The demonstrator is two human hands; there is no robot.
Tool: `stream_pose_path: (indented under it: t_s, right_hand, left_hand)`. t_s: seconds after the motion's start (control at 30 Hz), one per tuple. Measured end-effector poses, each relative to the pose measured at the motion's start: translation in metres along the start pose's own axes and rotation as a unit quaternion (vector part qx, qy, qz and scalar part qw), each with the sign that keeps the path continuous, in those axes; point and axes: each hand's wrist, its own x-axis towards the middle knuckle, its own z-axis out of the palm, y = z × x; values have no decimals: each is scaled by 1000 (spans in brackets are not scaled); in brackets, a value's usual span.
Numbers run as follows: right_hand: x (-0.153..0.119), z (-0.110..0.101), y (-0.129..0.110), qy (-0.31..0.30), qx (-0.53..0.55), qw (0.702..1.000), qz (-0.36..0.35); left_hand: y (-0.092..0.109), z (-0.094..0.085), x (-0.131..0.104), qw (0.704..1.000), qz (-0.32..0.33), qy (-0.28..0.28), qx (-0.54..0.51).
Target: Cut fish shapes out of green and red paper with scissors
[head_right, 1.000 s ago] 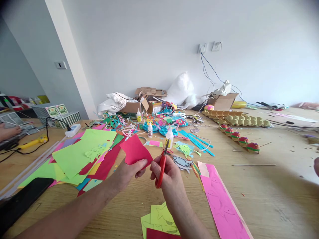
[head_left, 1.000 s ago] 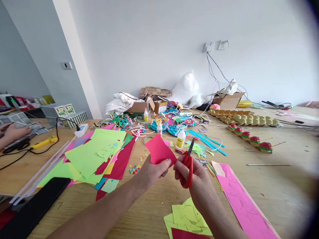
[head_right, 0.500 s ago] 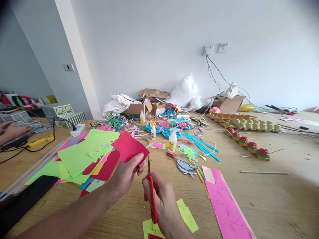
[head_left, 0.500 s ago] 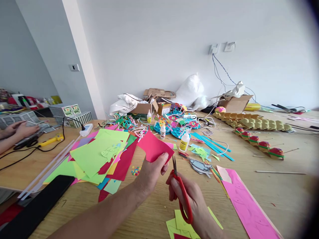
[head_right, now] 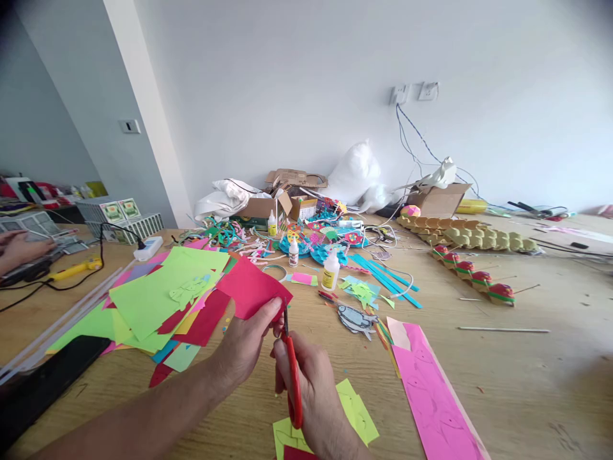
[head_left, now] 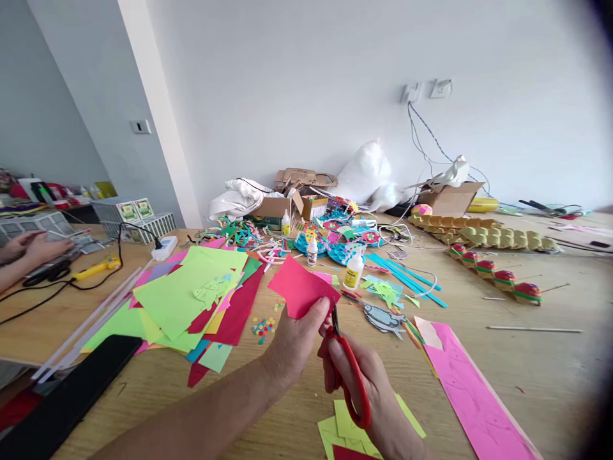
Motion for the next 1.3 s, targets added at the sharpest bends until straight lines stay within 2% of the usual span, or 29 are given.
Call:
stream_pose_path:
  t_s: [0.27,0.8,1.13,1.3]
  right_hand:
    - [0,1,2,7,16,1000,13]
    - [-2,2,5,16,36,999,34]
    - [-1,2,-1,22,51,996,75]
    - [-1,1,-1,19,59,995,74]
  left_hand:
    - [10,4,-4,1000,-5,16,-4]
    - [12,4,-4,1000,-22,15,9]
    - [9,1,-2,1000,-15,-19,-4]
    - [12,-1,-1,999,-14,-31,14]
